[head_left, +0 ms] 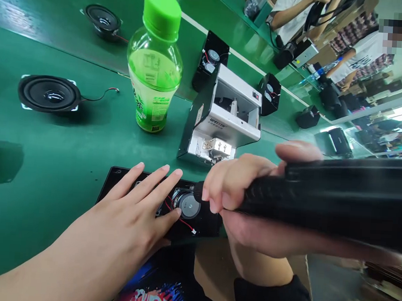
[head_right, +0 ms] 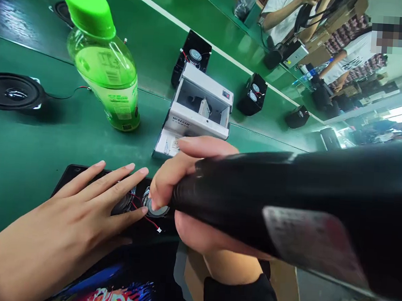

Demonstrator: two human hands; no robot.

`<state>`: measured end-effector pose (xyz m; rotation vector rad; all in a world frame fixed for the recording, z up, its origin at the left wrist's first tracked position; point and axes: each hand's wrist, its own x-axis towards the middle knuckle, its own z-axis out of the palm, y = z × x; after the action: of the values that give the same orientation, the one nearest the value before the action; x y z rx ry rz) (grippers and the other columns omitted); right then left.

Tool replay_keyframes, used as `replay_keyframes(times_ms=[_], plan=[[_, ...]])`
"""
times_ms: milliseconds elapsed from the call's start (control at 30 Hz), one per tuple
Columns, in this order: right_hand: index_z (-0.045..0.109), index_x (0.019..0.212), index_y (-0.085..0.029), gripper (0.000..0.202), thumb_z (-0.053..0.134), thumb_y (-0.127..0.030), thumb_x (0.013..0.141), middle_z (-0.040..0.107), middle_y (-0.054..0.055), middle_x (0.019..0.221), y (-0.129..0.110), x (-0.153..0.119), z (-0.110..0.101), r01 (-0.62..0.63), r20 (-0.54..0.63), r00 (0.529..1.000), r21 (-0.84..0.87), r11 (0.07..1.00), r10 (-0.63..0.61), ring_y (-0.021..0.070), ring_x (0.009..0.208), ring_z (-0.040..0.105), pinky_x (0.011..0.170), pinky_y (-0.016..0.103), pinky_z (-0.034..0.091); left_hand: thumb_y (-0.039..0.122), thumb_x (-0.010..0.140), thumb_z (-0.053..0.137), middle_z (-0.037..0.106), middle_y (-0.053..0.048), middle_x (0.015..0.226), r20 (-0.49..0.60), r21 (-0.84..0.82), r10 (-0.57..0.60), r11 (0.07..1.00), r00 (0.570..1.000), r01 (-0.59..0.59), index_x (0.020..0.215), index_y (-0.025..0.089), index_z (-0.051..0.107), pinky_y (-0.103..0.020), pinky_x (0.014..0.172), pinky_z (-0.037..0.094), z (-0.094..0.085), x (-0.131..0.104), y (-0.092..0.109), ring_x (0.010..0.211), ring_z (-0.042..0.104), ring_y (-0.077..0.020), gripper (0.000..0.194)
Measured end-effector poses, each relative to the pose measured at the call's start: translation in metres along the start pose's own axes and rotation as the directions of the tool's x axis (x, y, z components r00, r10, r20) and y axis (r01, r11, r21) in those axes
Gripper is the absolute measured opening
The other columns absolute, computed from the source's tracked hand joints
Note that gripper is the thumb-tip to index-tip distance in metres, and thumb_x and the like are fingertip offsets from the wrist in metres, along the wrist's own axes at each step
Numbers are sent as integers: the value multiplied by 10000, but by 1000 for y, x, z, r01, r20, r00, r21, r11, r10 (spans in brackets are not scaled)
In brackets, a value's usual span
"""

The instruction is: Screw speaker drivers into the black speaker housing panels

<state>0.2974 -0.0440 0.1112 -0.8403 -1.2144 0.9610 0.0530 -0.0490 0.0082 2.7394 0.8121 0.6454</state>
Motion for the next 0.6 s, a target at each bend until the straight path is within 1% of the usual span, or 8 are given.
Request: replay_keyframes(times_ms=[33,100,233,333,467,533,600], plan=[[901,1345,-399,515,702,-862,1237,787,-42,771,6,2,2,-21,-16,1000,31,999,22,205,610,738,632,406,707,577,1211,841,578,-220,2034,5,0,4,1000,1000,-4,1555,352,936,-850,1499,552,0,1,1,1863,623,-502,422],[893,1341,-394,510,756,-867,1209,811,-47,776,14,5,3,-54,9,999,41,998,54,203,616,739,648,412,709,594,1193,875,571,-201,2044,10,-16,-18,1000,1000,18,1547,353,942,-825,1530,529,-1,4,2,1872,615,-489,433],[915,1354,-378,556,763,-887,1189,823,-37,790,17,8,0,-51,26,998,44,998,50,196,643,750,663,398,699,626,1055,1047,630,-165,2007,1,-61,-77,995,997,77,1443,373,981,-798,1547,526,-4,8,5,1828,670,-479,468],[923,1354,-389,562,768,-899,1175,827,-42,805,18,8,-1,-50,37,998,34,998,48,193,647,755,667,397,709,620,988,1111,657,-166,1984,-2,-61,-80,995,997,80,1391,366,995,-811,1525,551,-4,10,6,1789,707,-497,491],[923,1349,-410,573,745,-923,1170,814,-42,814,21,7,3,-54,26,998,1,999,54,204,673,769,685,410,728,612,1010,1092,677,-158,1968,5,-46,-72,996,997,72,1411,361,996,-807,1521,558,-4,12,5,1780,714,-502,483],[926,1335,-404,572,773,-924,1154,823,-34,819,22,6,4,-60,8,998,7,998,60,213,672,775,680,426,725,613,1036,1065,691,-177,1951,3,-28,-47,999,999,47,1414,356,995,-822,1482,595,-4,13,4,1761,730,-510,462],[926,1330,-396,584,789,-931,1141,840,-34,821,23,7,4,-54,7,999,24,998,54,211,654,771,667,430,708,612,1020,1079,703,-202,1932,-1,-21,-35,999,999,35,1403,349,998,-844,1451,616,-5,14,3,1743,744,-523,472]])
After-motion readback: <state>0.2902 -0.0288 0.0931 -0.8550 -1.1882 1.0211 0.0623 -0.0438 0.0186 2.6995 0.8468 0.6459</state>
